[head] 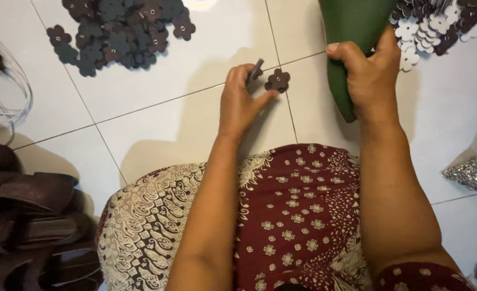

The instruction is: The person sits on the floor and uses a handheld green tool to press flower-shaped embellishments onto a green slipper. They repeatedly pick up individual flowers from a pile and attach them to the slipper surface.

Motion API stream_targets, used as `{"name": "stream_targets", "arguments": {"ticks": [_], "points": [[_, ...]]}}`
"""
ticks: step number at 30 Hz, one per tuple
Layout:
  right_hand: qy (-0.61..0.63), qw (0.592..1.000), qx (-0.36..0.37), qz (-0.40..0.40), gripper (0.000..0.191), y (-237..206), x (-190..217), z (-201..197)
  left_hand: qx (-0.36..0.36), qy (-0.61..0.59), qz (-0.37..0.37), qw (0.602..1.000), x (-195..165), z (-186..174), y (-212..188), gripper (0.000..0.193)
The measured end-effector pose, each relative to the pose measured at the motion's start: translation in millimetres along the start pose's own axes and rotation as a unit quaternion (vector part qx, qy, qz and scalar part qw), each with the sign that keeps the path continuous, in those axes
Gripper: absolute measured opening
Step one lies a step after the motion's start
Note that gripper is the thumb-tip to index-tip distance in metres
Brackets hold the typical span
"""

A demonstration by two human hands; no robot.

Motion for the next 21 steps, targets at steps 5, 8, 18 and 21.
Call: {"name": "stream_targets", "arguments": {"ticks": [5,8,18,21], "points": [[0.01,1.0,0.008,-0.014,0.044,-0.8,-0.5,-0.9,-0.031,0.018,-0.061,0.997,-0.7,5.8,-4.3,0.029],[0.007,1.0,0.007,-0.01,0.043,-0.1,0.5,-0.1,-0.052,0.055,-0.066,0.995,-12.0,9.6,-6.2,0.036],[0.026,0.999,0.014,-0.014,0.041,1.0,8.6,7.6,0.035,0.143,-0.119,0.982,-44.1,19.0,-21.0,0.028],[-0.021,1.0,-0.004,-0.015,0.041,4.3,8.5,7.0,0.004,0.096,-0.059,0.994,-46.0,25.6,-23.5,0.025]]}}
Point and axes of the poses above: each hand's wrist, its own y-axis towards the middle knuckle, its own z-axis out of the palm, x = y × z, the point moved 1 cm from there along y, towards the middle knuckle, and after that the axes turned 10 degrees about -z, right-handed, at the moved point
